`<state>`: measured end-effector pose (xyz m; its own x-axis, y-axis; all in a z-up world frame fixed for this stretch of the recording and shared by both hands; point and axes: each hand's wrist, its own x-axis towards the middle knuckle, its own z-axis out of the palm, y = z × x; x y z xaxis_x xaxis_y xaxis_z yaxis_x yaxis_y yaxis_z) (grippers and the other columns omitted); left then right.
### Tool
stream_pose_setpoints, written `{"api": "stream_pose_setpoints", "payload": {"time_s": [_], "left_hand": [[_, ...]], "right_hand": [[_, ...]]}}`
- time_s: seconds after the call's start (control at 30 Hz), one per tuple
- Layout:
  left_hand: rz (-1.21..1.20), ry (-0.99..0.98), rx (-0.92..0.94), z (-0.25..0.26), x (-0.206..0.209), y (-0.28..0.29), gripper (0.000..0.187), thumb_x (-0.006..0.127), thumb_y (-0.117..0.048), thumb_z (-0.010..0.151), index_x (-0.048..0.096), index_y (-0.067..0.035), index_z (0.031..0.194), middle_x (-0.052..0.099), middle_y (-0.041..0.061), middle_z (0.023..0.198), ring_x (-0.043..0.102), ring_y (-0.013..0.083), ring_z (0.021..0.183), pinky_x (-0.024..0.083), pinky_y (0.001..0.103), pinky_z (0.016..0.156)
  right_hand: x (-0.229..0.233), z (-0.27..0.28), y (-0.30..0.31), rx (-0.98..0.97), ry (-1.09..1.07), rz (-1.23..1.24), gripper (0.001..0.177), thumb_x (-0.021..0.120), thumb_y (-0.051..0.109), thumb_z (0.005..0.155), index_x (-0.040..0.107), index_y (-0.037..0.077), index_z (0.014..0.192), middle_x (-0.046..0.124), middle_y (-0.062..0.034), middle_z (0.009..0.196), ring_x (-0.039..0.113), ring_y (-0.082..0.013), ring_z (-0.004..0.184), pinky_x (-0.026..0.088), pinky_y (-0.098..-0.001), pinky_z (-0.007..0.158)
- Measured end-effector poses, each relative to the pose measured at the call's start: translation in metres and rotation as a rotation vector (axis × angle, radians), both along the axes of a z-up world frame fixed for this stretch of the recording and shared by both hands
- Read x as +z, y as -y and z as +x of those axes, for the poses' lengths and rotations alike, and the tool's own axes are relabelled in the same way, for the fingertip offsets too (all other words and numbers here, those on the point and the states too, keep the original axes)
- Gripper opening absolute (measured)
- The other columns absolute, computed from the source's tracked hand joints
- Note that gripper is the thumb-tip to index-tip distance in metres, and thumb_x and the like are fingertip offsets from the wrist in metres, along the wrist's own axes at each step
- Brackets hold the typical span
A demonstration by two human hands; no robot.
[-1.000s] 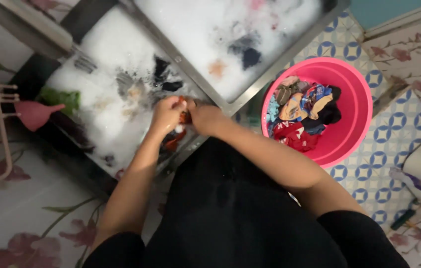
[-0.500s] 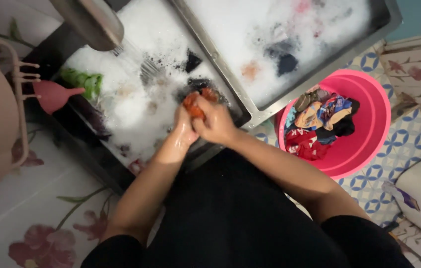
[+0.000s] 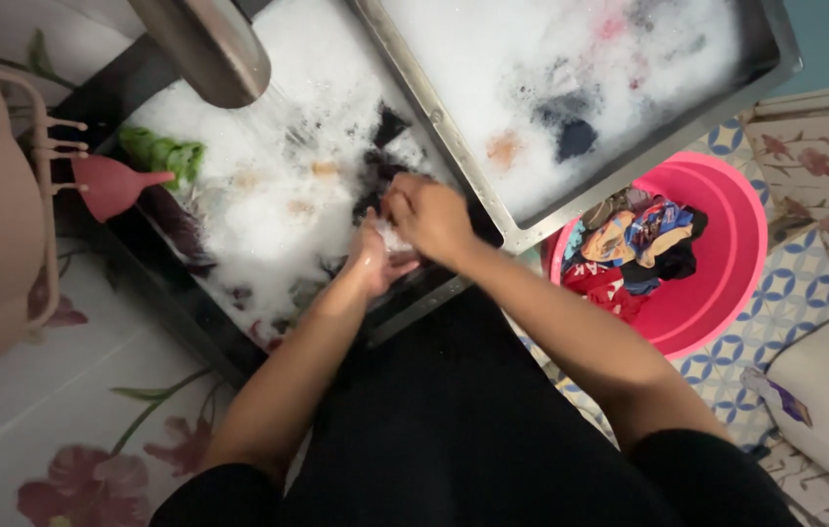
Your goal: Hand-washing various articles of clothing in a soapy sink and rinsing them in a pink basin.
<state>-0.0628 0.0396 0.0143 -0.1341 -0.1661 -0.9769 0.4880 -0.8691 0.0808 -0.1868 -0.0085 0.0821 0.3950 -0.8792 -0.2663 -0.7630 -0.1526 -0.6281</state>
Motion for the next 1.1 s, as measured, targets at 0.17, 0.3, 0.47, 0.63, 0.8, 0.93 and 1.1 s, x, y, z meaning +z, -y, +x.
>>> {"api": "stream_pose_setpoints", "payload": {"time_s": [0.17,0.3,0.47,0.63,0.8,0.93,1.1], "left_hand": [[-1.094,-0.609,0.247,-0.008,-0.131,-0.036,0.033,0.055,-0.033,0.109,0.057,-0.005,0.127,0.064,0.007,0.124,0.062,0.0221,0.117,0.053,0.038,0.101],[-0.577,-0.223,0.550,-0.008,-0.049,-0.002,0.049,0.044,-0.042,0.102,0.060,-0.005,0.131,0.066,0.012,0.128,0.062,0.0276,0.117,0.053,0.045,0.102],[-0.236,-0.125,0.304,0.013,-0.049,0.005,0.062,0.039,-0.064,0.104,0.054,-0.009,0.130,0.057,0.008,0.140,0.052,0.0292,0.138,0.040,0.046,0.112],[-0.225,-0.070,0.194,0.008,-0.030,0.005,0.066,0.038,-0.062,0.099,0.063,-0.009,0.129,0.064,0.010,0.130,0.054,0.0297,0.125,0.045,0.045,0.107],[-1.091,-0.877,0.295,-0.013,-0.129,0.005,0.042,0.045,-0.035,0.121,0.066,-0.001,0.110,0.066,0.011,0.109,0.059,0.0235,0.098,0.050,0.036,0.095],[-0.797,-0.615,0.379,-0.014,-0.046,0.014,0.037,0.045,-0.037,0.111,0.066,-0.006,0.113,0.068,0.007,0.113,0.061,0.0216,0.103,0.051,0.035,0.095],[-0.256,-0.069,0.319,0.000,0.002,0.013,0.048,0.052,-0.047,0.091,0.062,-0.012,0.122,0.065,0.004,0.125,0.060,0.0208,0.112,0.047,0.036,0.096]], "right_hand": [[0.001,0.010,-0.039,-0.137,0.675,0.187,0.020,0.051,0.012,0.097,0.069,0.005,0.091,0.073,-0.0158,0.087,0.072,-0.0336,0.077,0.059,-0.0447,0.073],[-0.004,0.000,-0.003,0.017,0.340,-0.051,0.020,0.059,0.013,0.091,0.075,0.006,0.103,0.073,-0.0170,0.101,0.070,-0.0372,0.085,0.057,-0.0467,0.078],[-0.101,-0.011,0.008,0.418,-0.122,0.067,0.029,0.073,0.022,0.073,0.074,0.009,0.099,0.072,-0.0145,0.107,0.067,-0.0370,0.099,0.053,-0.0478,0.080],[-0.053,0.002,0.005,0.373,-0.161,0.213,0.020,0.062,0.024,0.094,0.076,0.011,0.091,0.072,-0.0144,0.106,0.068,-0.0365,0.098,0.052,-0.0500,0.081],[0.010,0.008,-0.036,-0.116,0.589,0.116,0.021,0.058,0.017,0.089,0.059,0.002,0.075,0.062,-0.0168,0.070,0.065,-0.0370,0.072,0.052,-0.0462,0.071],[0.015,-0.001,-0.017,-0.064,0.514,0.019,0.029,0.060,0.017,0.091,0.053,0.000,0.070,0.057,-0.0194,0.069,0.063,-0.0363,0.068,0.051,-0.0467,0.070],[-0.060,-0.023,0.007,0.252,0.080,-0.342,0.020,0.063,0.024,0.091,0.065,0.006,0.099,0.070,-0.0191,0.101,0.068,-0.0400,0.092,0.055,-0.0468,0.077]]}}
